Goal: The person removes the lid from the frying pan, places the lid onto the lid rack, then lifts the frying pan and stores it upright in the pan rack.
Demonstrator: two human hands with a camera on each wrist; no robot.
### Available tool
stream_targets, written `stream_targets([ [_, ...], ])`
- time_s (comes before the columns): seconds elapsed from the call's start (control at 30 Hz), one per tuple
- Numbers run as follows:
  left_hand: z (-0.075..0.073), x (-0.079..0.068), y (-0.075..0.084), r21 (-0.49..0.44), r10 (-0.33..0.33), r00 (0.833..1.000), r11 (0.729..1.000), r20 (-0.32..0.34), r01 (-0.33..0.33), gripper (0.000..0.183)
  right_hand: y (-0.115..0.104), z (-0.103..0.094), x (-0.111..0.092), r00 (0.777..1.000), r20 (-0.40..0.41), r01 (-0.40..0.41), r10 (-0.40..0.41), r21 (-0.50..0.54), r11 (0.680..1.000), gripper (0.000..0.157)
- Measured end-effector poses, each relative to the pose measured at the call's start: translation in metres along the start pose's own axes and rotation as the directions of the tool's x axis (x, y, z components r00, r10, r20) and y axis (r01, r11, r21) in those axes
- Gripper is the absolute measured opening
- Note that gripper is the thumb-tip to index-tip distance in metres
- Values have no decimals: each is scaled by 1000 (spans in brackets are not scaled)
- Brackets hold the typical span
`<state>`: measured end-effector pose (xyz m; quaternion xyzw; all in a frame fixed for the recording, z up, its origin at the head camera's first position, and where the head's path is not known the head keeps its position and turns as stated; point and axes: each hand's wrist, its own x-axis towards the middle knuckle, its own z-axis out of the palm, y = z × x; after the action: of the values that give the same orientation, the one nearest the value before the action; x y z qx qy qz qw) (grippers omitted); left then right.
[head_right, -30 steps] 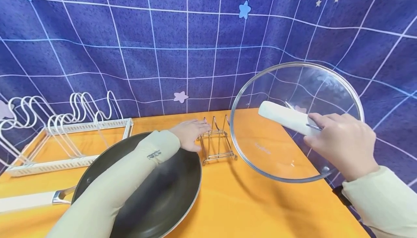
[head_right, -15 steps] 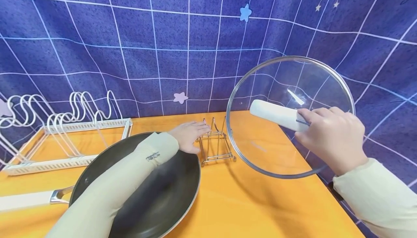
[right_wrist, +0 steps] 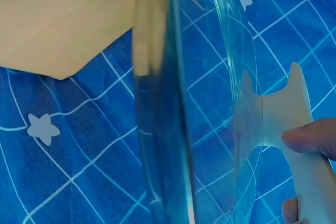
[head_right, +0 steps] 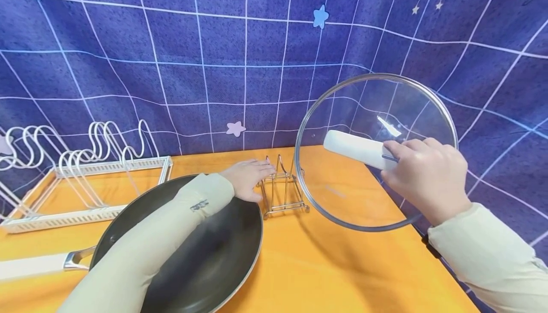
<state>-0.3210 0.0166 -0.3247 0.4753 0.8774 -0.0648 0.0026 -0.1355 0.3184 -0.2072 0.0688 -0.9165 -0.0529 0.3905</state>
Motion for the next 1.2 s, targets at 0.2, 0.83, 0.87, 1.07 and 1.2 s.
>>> stream_targets([
  [0.2, 1, -1, -1, -13, -4, 1000, 1000, -12, 4, 80, -3, 6, 5, 987, -118, 108, -107, 1, 994, 46],
  [0.83, -5, 2, 2, 26, 11, 1000, 1000, 14, -12, 63, -10, 15, 14, 967, -137, 216, -216, -12, 976, 48],
  [0.87, -5, 2, 2, 30, 11, 1000, 999, 13, -11, 63, -11, 16, 14, 966, -135, 219, -219, -14, 976, 49],
  [1.07, -5, 1, 1, 25, -4, 1000, 1000, 7, 4, 63, -17, 26, 18, 948, -184, 259, -258, -22, 966, 45],
  [1.2, -4, 2, 2, 10, -19, 1000, 1000, 3, 19, 64, -19, 32, 19, 920, -266, 291, -289, -30, 956, 39],
])
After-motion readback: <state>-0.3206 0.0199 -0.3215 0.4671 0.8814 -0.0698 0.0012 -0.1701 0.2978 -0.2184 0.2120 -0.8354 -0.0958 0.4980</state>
